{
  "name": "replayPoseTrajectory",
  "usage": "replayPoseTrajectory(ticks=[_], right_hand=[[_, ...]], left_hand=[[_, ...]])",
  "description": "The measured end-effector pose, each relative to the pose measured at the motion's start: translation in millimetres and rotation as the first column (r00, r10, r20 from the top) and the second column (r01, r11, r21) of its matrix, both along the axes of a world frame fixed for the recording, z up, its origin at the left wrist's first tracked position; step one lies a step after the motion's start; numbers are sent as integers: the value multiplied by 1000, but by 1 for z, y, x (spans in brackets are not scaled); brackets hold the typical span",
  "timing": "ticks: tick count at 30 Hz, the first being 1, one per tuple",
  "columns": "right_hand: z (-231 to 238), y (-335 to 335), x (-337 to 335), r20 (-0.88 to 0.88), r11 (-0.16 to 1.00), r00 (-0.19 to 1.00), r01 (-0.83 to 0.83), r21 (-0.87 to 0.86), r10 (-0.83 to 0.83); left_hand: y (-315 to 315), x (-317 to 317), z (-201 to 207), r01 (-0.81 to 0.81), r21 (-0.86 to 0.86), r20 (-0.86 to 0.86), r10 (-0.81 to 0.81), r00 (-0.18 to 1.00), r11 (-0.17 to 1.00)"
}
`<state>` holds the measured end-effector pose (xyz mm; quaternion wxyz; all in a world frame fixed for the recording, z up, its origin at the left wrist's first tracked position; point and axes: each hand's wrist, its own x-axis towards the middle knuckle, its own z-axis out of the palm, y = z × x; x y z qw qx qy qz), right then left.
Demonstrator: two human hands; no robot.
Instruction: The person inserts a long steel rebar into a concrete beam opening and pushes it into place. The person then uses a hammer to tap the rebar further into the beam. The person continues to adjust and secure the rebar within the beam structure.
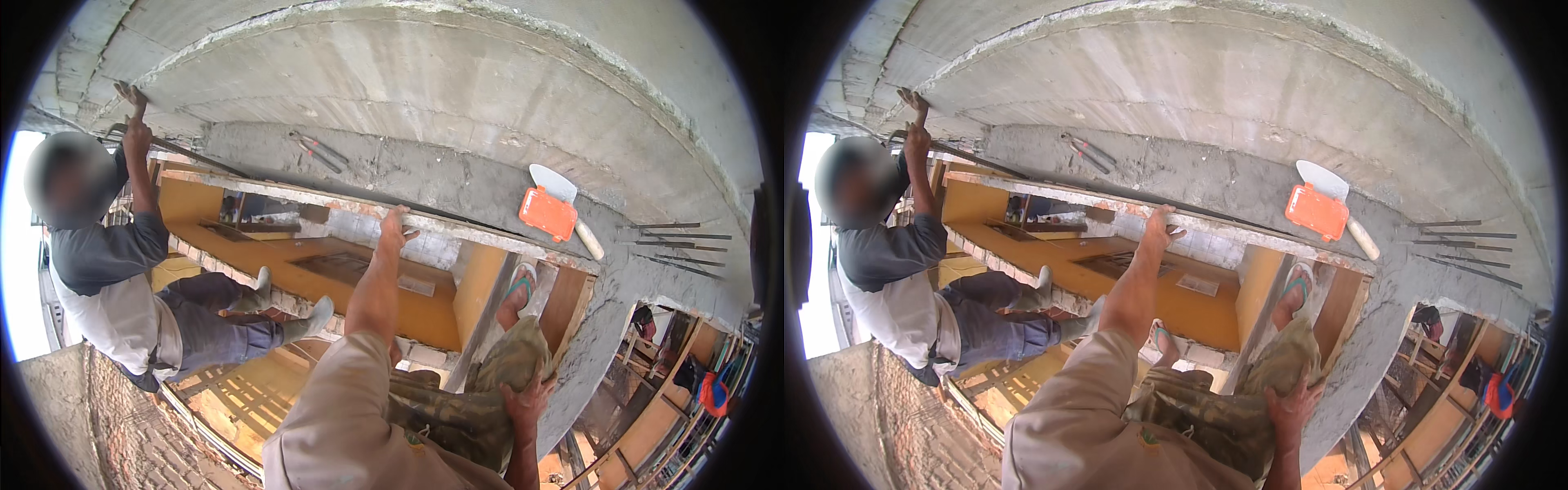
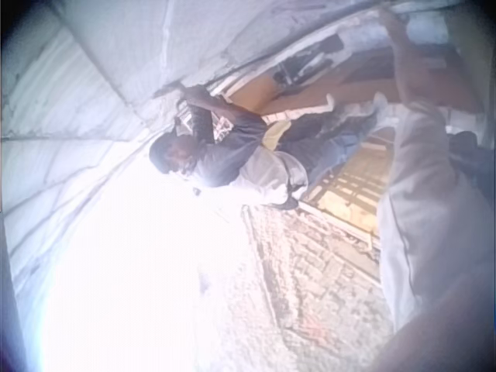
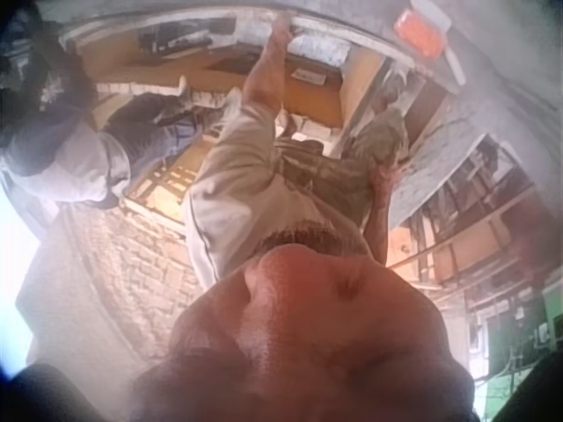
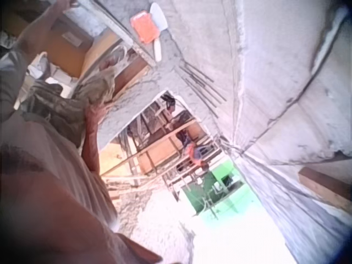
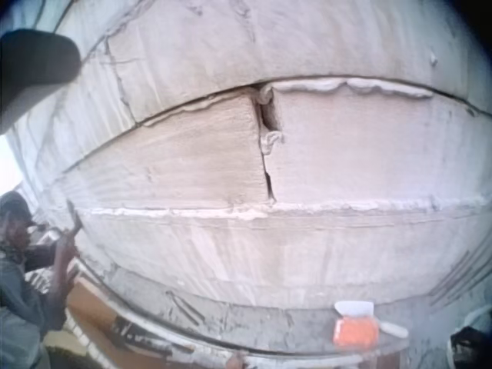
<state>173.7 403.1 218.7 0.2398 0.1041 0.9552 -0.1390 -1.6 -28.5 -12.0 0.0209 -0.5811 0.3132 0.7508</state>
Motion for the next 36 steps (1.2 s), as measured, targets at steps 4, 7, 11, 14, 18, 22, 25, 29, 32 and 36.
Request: replayPoseTrajectory(ticks=[4,7,11,14,18,22,25,29,32,36], right_hand=[[2,-1,0,2,1000,1000,-15,-12,15],[-3,4,3,-25,999,999,-43,-14,42],[-2,4,1,-15,999,999,-51,4,51],[-1,2,-1,-31,998,998,-61,-11,60],[-3,7,2,-38,997,997,-69,-15,69],[-1,7,1,-4,999,999,-36,3,36],[-1,7,1,-6,1000,999,-31,0,31],[-1,6,-2,-10,1000,1000,-30,5,30],[0,7,-3,-9,1000,999,-31,6,31],[-1,4,-4,14,1000,1000,-17,16,17]], left_hand=[[4,4,-2,-34,-32,0,34,999,999],[6,4,0,-40,-51,21,41,999,998],[4,11,-5,-11,-29,21,11,1000,1000],[8,22,-8,-25,-39,61,28,998,999],[2,10,-5,22,-12,-4,-22,1000,1000],[3,1,-3,8,-49,17,-7,1000,999],[1,-2,-2,2,-44,28,0,1000,999],[2,-2,-2,-1,-57,51,4,999,998],[0,-2,-4,24,-47,72,-20,997,999],[7,8,6,67,-102,69,-60,996,993]])
